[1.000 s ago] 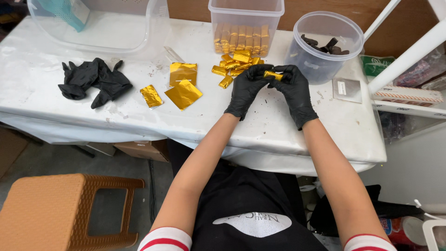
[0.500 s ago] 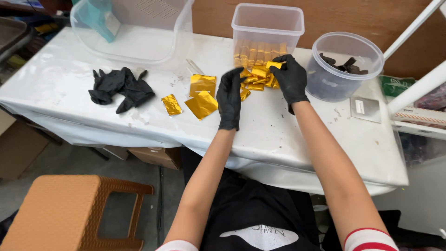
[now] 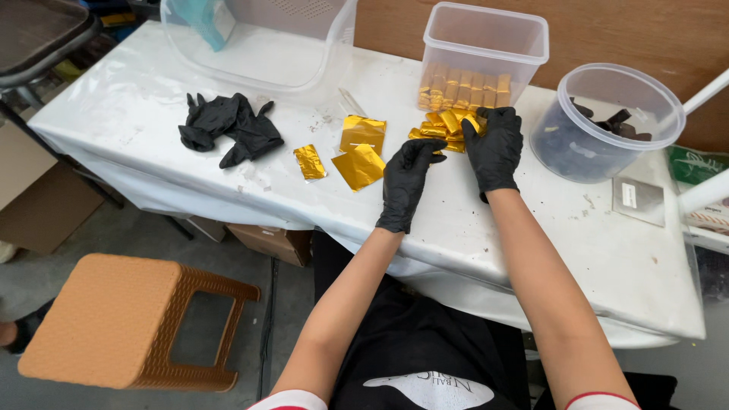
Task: The person wraps individual chocolate bars by hand using precut gold foil sheets and places them into a plastic container.
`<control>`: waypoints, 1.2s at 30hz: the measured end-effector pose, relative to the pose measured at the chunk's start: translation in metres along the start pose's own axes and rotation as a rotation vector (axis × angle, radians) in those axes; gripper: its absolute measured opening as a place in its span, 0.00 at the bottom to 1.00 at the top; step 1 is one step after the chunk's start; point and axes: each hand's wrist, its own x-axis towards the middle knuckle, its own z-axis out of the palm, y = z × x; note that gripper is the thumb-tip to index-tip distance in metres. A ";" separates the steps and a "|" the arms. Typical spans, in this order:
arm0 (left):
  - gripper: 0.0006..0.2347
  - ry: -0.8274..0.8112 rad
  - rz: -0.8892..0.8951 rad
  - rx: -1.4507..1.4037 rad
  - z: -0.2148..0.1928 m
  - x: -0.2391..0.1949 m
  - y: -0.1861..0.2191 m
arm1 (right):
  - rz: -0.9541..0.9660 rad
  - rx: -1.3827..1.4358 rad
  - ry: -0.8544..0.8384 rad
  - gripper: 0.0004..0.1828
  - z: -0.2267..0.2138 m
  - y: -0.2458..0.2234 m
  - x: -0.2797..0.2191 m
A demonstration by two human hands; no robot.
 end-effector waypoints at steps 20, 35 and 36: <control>0.13 0.516 0.137 0.195 -0.064 -0.022 0.048 | -0.017 0.320 -0.583 0.10 0.005 -0.143 -0.040; 0.21 0.490 0.099 0.151 -0.068 -0.011 0.031 | 0.267 0.818 -0.277 0.08 -0.013 -0.133 -0.033; 0.25 0.494 0.067 0.106 -0.067 -0.010 0.030 | 0.232 0.915 -0.293 0.08 -0.008 -0.129 -0.033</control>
